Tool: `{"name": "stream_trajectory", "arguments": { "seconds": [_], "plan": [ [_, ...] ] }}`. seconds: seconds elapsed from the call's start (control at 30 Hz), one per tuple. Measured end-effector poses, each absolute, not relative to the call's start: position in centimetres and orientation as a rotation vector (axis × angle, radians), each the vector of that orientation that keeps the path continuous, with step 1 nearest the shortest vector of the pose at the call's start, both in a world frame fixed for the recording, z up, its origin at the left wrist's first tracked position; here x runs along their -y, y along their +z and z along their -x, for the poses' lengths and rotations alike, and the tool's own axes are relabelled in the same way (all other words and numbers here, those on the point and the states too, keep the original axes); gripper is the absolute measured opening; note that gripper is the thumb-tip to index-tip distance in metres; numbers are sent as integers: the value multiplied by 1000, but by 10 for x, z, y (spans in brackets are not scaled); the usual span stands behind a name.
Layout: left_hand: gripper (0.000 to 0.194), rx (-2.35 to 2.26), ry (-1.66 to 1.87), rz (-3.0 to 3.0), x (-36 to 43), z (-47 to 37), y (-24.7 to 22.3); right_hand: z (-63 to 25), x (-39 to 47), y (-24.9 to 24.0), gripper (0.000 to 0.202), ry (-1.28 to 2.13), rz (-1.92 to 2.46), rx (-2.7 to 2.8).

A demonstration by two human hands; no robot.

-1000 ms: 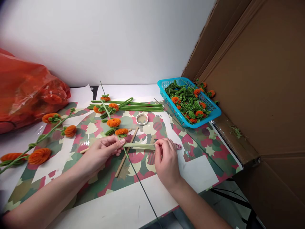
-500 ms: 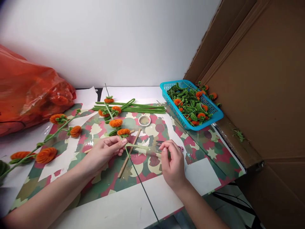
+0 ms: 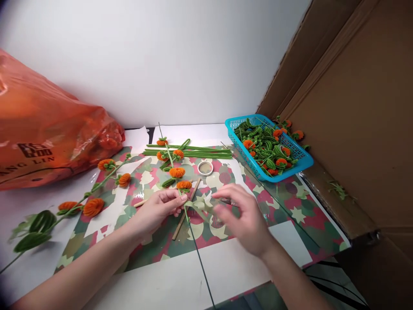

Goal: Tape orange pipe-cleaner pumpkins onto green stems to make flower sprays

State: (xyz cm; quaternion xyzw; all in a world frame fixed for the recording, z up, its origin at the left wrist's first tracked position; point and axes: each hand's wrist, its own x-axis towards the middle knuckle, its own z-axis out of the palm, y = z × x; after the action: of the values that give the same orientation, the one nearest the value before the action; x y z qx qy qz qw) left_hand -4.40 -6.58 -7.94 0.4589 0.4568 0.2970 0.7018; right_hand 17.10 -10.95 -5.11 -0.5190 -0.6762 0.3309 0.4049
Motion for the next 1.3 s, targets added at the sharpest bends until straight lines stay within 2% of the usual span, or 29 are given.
{"name": "stream_trajectory", "arguments": {
  "seconds": [0.2,0.37,0.57,0.7,0.83,1.0,1.07,1.2,1.3],
  "plan": [
    [31,-1037,713,-1108,71,45,-54,-119,102,-40,5,584,1358,1982],
    [30,-992,716,-1049,65,52,-45,-124,91,-28,16,439,1164,2210],
    [26,-918,808,-892,55,60,-24,-122,69,1,17,44,1023,2344],
    [22,-894,919,-830,48,64,-5,-114,57,10,16,93,934,2227],
    [19,-902,1003,-783,43,63,2,-108,46,-3,14,205,863,1990],
    [22,-908,988,-767,43,58,-4,-116,34,-18,24,-267,736,1999],
    [23,-905,986,-783,44,57,-7,-120,33,-16,28,-359,668,2029],
    [26,-938,997,-829,48,57,-7,-122,34,-2,21,-227,780,1842],
    [29,-971,1009,-909,52,56,-5,-124,35,11,9,193,977,1797]
  ]
}}
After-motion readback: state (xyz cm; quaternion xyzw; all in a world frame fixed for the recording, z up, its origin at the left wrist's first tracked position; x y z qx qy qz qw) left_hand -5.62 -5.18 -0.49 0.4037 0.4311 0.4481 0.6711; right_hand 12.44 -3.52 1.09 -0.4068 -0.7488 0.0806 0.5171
